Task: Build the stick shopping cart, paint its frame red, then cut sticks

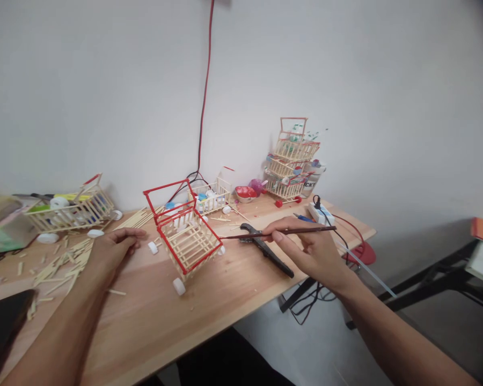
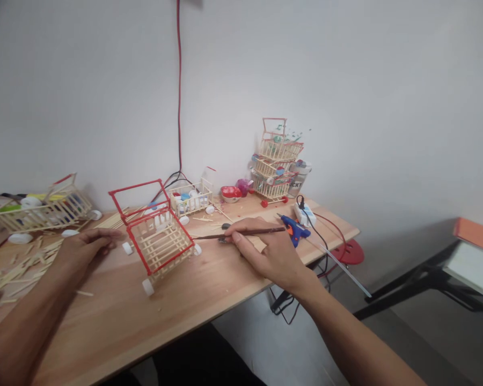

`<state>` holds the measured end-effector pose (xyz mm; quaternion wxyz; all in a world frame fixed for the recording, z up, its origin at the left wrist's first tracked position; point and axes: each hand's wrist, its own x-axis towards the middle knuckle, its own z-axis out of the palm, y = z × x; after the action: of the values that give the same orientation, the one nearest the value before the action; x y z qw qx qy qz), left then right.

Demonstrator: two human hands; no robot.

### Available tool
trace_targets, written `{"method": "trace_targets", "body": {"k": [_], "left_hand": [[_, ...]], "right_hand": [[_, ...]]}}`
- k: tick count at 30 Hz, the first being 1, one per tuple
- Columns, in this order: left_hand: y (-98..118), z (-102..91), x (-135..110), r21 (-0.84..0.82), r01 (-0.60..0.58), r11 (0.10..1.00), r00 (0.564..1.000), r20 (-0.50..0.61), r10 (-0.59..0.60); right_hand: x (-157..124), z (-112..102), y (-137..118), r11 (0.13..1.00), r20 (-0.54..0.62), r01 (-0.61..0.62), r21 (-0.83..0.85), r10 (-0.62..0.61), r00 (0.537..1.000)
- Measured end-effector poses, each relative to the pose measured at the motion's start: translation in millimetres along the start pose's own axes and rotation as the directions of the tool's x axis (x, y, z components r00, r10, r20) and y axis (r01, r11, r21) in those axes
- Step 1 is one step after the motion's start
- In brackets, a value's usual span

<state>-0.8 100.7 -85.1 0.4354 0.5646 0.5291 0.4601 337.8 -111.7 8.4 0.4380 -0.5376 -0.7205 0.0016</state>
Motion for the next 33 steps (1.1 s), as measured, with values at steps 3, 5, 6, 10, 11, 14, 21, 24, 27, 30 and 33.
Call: {"method": "trace_targets", "body": {"k": [3,5,6,10,11,14,21,24,27,30,33], "left_hand": [[0.0,-0.3,0.2,-0.005,0.007,1.000,1.000,-0.004,-0.007],[-0.3,-0.8,0.3,-0.003,0.001,1.000,1.000,0.001,-0.001],[-0.2,-1.0,0.3,0.003,-0.001,1.000,1.000,0.004,0.001],[1.2,-1.1,-0.2,0.044,-0.002,0.999,1.000,0.011,0.001],[1.5,-1.0,-0.2,0.045,0.000,0.999,1.000,0.009,0.000],[0.5,-0.8,0.6,0.021,0.003,1.000,1.000,0.009,-0.004],[-3.3,-1.7,2.6,0.009,0.008,1.000,1.000,0.006,-0.008],[0.0,-1.4,1.3,0.018,0.016,1.000,1.000,0.004,-0.016],[2.0,-1.0,0.5,0.025,0.004,1.000,1.000,0.012,-0.004],[0.7,-0.9,0.9,0.037,0.000,0.999,1.000,0.002,0.000],[-1.4,-1.2,1.8,0.043,-0.003,0.999,1.000,0.008,0.002]], "right_hand": [[-0.1,0.6,0.6,1.000,0.030,0.006,0.005,-0.006,1.000],[-0.6,-0.2,0.9,1.000,0.032,-0.004,0.005,0.004,0.999],[-0.8,-0.8,1.0,1.000,0.024,-0.015,0.010,0.015,1.000],[0.8,-2.2,1.2,0.999,0.004,-0.044,0.032,0.044,0.999],[1.8,-1.9,1.0,0.999,0.007,-0.037,0.027,0.037,0.999],[5.0,0.3,-0.5,1.000,0.016,0.001,-0.005,-0.001,1.000],[8.6,2.5,-4.8,1.000,-0.005,0.016,0.023,-0.016,1.000],[8.3,2.4,-2.8,1.000,-0.015,-0.014,0.013,0.014,1.000],[8.0,2.8,-0.4,0.999,-0.028,-0.040,-0.012,0.039,0.999],[8.2,4.2,0.7,0.999,-0.051,-0.051,-0.011,0.050,0.997],[9.0,6.0,1.4,0.998,-0.063,-0.056,0.010,0.056,0.996]]}}
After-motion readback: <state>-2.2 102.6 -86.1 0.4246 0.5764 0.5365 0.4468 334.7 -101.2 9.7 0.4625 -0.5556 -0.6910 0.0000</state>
